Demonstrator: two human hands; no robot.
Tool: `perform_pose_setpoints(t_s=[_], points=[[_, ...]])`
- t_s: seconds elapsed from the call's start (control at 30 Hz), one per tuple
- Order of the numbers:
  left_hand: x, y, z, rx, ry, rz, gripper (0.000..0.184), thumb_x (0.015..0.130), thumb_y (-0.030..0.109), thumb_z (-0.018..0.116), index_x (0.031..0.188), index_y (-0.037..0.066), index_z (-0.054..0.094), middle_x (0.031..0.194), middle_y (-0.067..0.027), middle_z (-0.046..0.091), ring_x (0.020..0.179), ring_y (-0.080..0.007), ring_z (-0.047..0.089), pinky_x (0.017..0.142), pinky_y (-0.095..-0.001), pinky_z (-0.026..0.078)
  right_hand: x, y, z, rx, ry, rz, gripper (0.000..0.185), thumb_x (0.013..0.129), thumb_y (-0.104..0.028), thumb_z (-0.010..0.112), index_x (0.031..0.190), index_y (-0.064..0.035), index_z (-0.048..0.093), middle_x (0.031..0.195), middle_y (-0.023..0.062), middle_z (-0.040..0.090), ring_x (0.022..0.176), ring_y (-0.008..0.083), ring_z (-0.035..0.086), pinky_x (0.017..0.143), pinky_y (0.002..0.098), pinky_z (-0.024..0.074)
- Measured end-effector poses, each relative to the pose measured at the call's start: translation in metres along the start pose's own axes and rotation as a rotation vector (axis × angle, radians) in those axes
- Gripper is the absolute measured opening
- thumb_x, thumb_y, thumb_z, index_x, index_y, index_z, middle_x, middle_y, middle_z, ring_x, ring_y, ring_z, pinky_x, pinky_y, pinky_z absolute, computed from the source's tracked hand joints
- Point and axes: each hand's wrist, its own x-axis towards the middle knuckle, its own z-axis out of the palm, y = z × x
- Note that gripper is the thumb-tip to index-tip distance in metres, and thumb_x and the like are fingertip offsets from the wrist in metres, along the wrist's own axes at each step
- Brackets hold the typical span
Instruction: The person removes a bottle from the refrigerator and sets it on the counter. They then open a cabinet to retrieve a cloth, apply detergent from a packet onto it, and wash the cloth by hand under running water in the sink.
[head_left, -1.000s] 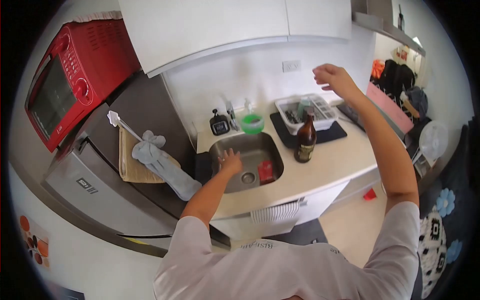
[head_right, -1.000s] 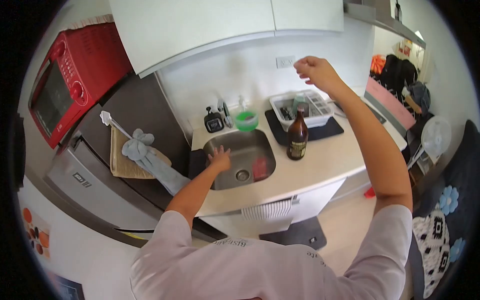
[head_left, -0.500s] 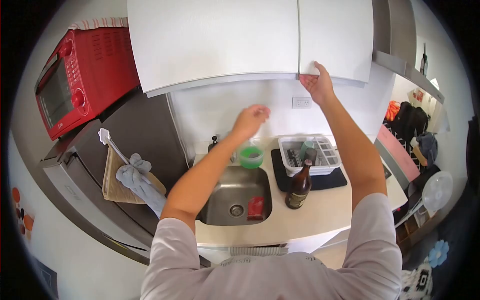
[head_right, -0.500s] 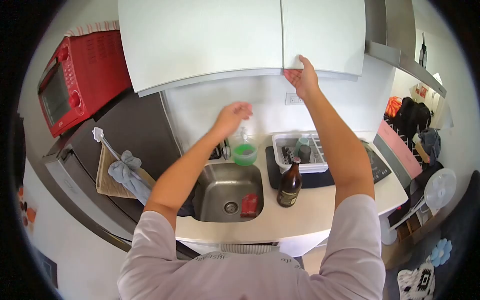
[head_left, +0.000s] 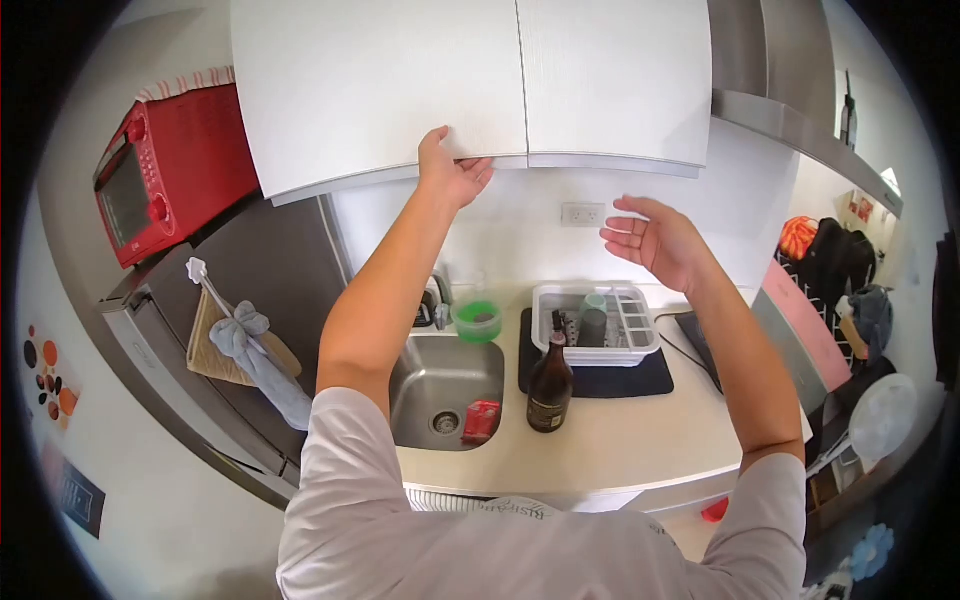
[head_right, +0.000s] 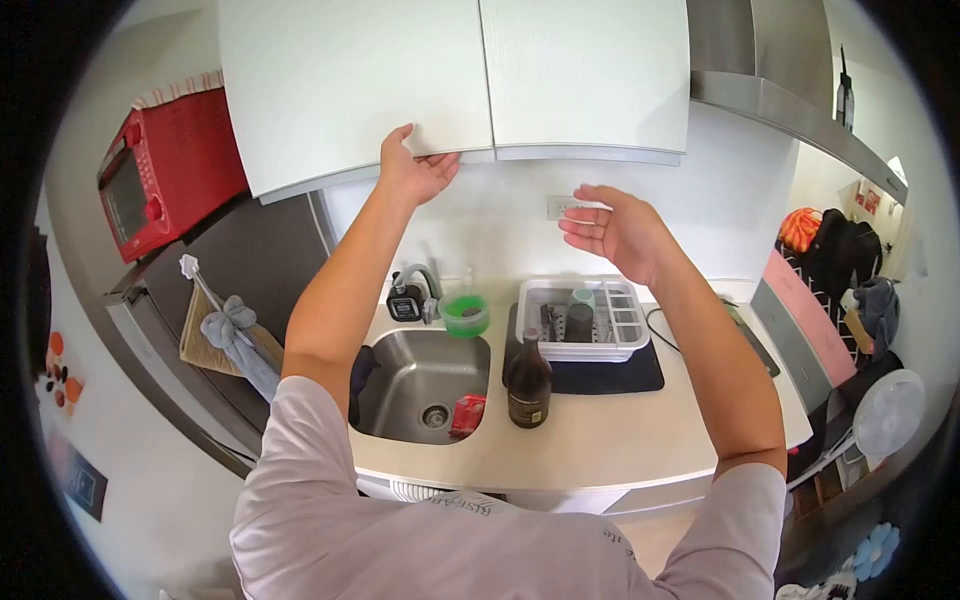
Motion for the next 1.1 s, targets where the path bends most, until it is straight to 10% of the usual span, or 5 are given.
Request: perform_pose_setpoints(t_s=[0.3,0.4,0.67,1.1], points=[[-0.132,0.036,-0.048,0.136,-0.081,0.093,0.072,0.08,0.05,0.056,0.117,-0.009,0.036,0.114,-0.0187,0.045,0.108,-0.0272,0.046,0.093,-0.036,0.039,0.077,0.005,-0.012,0.069,-0.18,-0.034,0.045,0.086,-0.027,0.056,0.117,0.0032,0.042,0.109,0.0202,0.051,0.1,0.0287,0.055,0.087,0.0372,0.0478],[-0.191,0.059,-0.063,0.163,-0.091,0.103,0.052,0.083,0.048,0.056,0.096,-0.002,0.05,0.087,-0.0083,0.061,0.07,-0.0181,0.059,0.062,-0.0277,0.05,0.106,0.012,0.001,0.122,-0.177,-0.032,0.053,0.085,-0.028,0.057,0.122,0.0046,0.038,0.115,0.0225,0.048,0.105,0.0298,0.052,0.09,0.038,0.0463],[-0.284,0.109,-0.121,0.207,0.051,0.464,0.02,0.084,0.027,0.05,0.084,0.009,0.056,0.069,-0.0017,0.054,0.055,-0.0158,0.048,0.049,-0.0293,0.037,0.144,0.014,0.032,0.353,-0.165,-0.11,0.062,0.084,-0.03,0.057,0.12,0.0149,0.034,0.119,0.0246,0.045,0.108,0.0298,0.051,0.094,0.037,0.0442],[-0.311,0.189,-0.224,0.156,-0.318,0.5,0.013,0.085,0.019,0.048,0.075,0.011,0.049,0.062,0.0028,0.04,0.051,-0.0079,0.032,0.053,-0.024,0.028,0.072,0.019,0.041,0.302,-0.045,-0.271,0.052,0.083,-0.042,0.057,0.097,0.008,0.05,0.099,0.0206,0.058,0.095,0.0261,0.058,0.081,0.0309,0.0476]])
